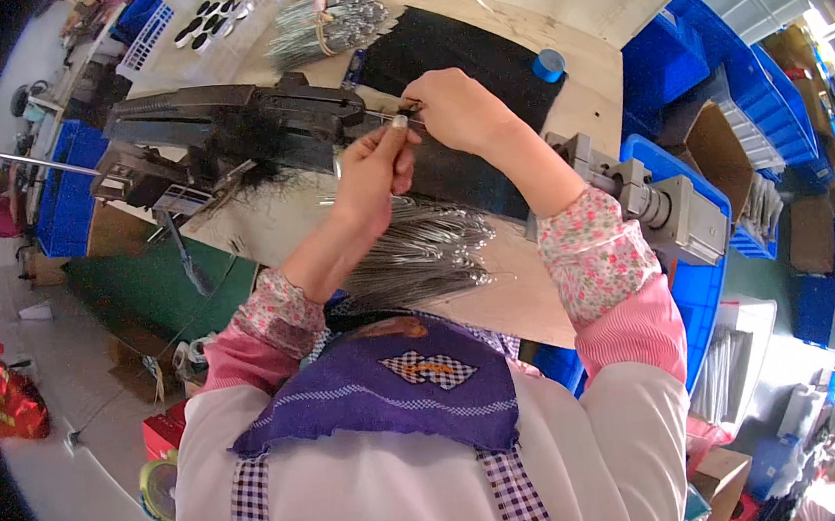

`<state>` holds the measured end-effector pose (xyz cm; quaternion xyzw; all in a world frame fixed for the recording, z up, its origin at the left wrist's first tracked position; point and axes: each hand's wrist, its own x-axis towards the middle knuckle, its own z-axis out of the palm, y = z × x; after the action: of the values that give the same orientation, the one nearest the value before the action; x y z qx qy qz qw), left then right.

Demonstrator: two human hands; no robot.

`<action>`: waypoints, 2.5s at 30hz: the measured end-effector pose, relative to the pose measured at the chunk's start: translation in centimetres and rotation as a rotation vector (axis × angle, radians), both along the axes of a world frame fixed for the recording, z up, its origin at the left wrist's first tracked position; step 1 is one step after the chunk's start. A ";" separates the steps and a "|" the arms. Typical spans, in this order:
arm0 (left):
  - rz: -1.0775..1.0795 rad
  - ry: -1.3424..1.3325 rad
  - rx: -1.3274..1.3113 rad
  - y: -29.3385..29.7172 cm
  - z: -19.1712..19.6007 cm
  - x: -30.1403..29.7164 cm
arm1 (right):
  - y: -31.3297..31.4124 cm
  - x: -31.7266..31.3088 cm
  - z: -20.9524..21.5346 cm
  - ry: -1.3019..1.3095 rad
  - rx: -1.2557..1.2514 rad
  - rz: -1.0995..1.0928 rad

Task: The person is assembling small wire-like components using a manual press or crimping tool on a workbench.

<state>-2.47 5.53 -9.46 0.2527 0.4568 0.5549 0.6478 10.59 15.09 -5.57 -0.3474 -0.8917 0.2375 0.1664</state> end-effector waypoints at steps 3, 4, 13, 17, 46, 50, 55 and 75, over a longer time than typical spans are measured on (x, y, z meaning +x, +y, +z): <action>-0.013 -0.013 0.037 -0.4 0.2 -0.1 | -0.3 0.2 2.8 0.037 -0.532 -0.079; -0.012 -0.011 0.038 -0.5 0.4 -0.2 | -0.1 0.4 2.5 0.038 -0.531 -0.078; -0.136 -0.005 0.024 0.1 0.1 -0.6 | 1.6 1.5 3.8 0.219 -0.898 -0.142; -0.220 -0.488 0.140 0.1 1.5 0.7 | 2.0 1.2 3.8 0.085 -0.847 -0.057; -0.030 -0.719 0.050 -0.5 3.0 -2.3 | -2.2 0.3 3.3 0.075 0.319 -0.068; -0.123 -0.799 0.133 -0.3 1.7 -2.9 | -4.7 -1.1 4.5 0.154 0.427 0.033; -0.049 -0.731 0.118 -1.1 1.8 -3.0 | -4.5 -0.9 5.4 0.222 0.232 -0.271; -0.086 -0.454 0.006 -0.4 2.5 -3.3 | -12.4 2.7 2.1 0.082 0.041 -0.176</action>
<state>-5.74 5.13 -7.00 0.1425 0.2864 0.5709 0.7561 13.34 2.71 -3.48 -0.4108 -0.8550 0.2175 0.2301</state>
